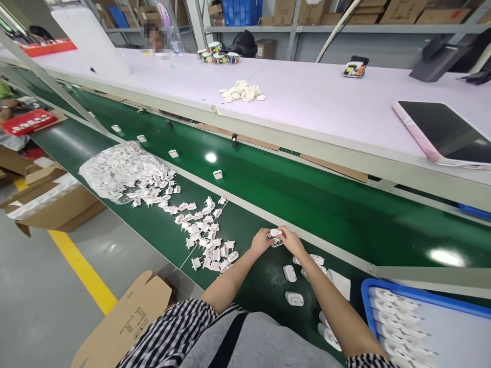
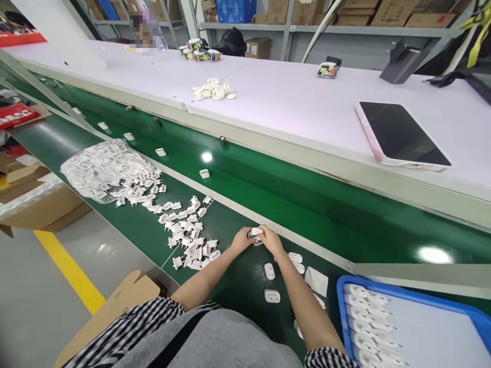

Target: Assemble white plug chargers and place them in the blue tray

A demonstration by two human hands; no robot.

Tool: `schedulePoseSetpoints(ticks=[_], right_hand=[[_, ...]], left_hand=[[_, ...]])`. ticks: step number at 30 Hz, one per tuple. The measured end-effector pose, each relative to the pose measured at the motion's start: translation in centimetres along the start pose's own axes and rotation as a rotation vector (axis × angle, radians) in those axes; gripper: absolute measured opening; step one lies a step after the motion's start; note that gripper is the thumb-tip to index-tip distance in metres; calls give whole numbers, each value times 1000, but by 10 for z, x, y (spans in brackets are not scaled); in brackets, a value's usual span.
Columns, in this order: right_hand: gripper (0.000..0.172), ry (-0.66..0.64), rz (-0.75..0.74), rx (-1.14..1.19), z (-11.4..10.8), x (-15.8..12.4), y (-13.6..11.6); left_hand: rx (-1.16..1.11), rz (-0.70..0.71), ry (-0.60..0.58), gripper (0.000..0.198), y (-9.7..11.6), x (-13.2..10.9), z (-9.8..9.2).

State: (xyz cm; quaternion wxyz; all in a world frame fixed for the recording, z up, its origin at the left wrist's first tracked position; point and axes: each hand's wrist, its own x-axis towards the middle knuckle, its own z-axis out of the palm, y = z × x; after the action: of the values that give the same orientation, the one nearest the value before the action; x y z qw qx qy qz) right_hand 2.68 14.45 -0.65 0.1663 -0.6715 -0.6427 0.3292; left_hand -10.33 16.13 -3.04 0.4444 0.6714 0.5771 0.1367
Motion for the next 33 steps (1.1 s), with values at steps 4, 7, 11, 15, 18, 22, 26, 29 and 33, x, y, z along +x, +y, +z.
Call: schedulePoseSetpoints(ticks=[4, 7, 11, 15, 18, 22, 26, 29, 33], right_hand=[[17, -18, -66, -58, 4, 8, 0], [16, -70, -51, -96, 2, 13, 0], [17, -111, -74, -176, -1, 16, -2], [18, -132, -93, -250, -2, 15, -4], [22, -148, -81, -318, -2, 16, -5], [27, -161, -72, -376, -1, 21, -6], [22, -190, -73, -428, -1, 29, -8], [18, -242, -63, -452, 0, 34, -7], [21, -239, -94, -382, 2, 38, -2]], left_hand=[[-16, 33, -6, 34, -2, 6, 0], [-86, 29, -36, 39, -7, 9, -2], [-42, 38, -68, 43, -11, 11, -1], [87, 103, 22, 38, -9, 12, 0], [203, 147, 29, 32, -6, 11, -2], [359, 145, -14, 29, 4, 12, -3], [335, 11, -78, 17, 13, 24, -1], [274, -32, -83, 6, 14, 35, 1], [238, -54, -85, 4, 11, 43, 3]])
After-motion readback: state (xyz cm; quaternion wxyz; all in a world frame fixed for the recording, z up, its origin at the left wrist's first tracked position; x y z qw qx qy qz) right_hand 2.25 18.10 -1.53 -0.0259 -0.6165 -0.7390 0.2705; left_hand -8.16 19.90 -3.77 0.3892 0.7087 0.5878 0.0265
